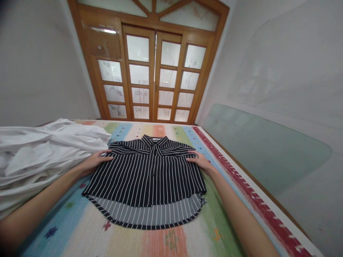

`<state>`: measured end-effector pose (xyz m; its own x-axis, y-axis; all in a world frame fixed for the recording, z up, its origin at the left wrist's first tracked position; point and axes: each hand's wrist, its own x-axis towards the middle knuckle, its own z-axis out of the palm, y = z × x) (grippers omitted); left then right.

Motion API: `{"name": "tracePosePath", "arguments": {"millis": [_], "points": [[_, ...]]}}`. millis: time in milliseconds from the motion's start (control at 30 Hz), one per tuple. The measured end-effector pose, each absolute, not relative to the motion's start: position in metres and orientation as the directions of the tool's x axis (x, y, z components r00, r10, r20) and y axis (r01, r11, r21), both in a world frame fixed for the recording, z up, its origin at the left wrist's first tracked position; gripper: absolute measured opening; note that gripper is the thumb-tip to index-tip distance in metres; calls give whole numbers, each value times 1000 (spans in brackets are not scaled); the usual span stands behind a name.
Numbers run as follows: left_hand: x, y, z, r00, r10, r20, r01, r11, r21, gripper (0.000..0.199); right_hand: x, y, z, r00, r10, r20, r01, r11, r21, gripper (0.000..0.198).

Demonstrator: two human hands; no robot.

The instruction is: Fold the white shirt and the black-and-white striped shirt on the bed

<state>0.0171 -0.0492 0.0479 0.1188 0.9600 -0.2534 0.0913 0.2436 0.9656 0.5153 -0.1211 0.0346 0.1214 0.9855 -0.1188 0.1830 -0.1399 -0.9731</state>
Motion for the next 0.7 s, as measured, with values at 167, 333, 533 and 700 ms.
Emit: {"name": "tracePosePath", "arguments": {"millis": [167, 333, 533, 700], "points": [[10, -50, 61, 221, 969, -114, -8, 118, 993, 81, 522, -116, 38, 129, 988, -80, 29, -85, -996, 52], [25, -36, 56, 2, 992, -127, -76, 127, 989, 64, 513, -100, 36, 341, 935, -100, 44, -122, -992, 32], [24, -44, 45, -34, 970, -242, -57, 239, 969, 68, 512, -113, 34, 279, 940, -196, -68, -184, -981, 48], [4, -61, 45, -19, 973, -231, 51, 231, 972, 72, 524, -142, 38, 190, 966, -177, -15, -178, -984, 69]]}}
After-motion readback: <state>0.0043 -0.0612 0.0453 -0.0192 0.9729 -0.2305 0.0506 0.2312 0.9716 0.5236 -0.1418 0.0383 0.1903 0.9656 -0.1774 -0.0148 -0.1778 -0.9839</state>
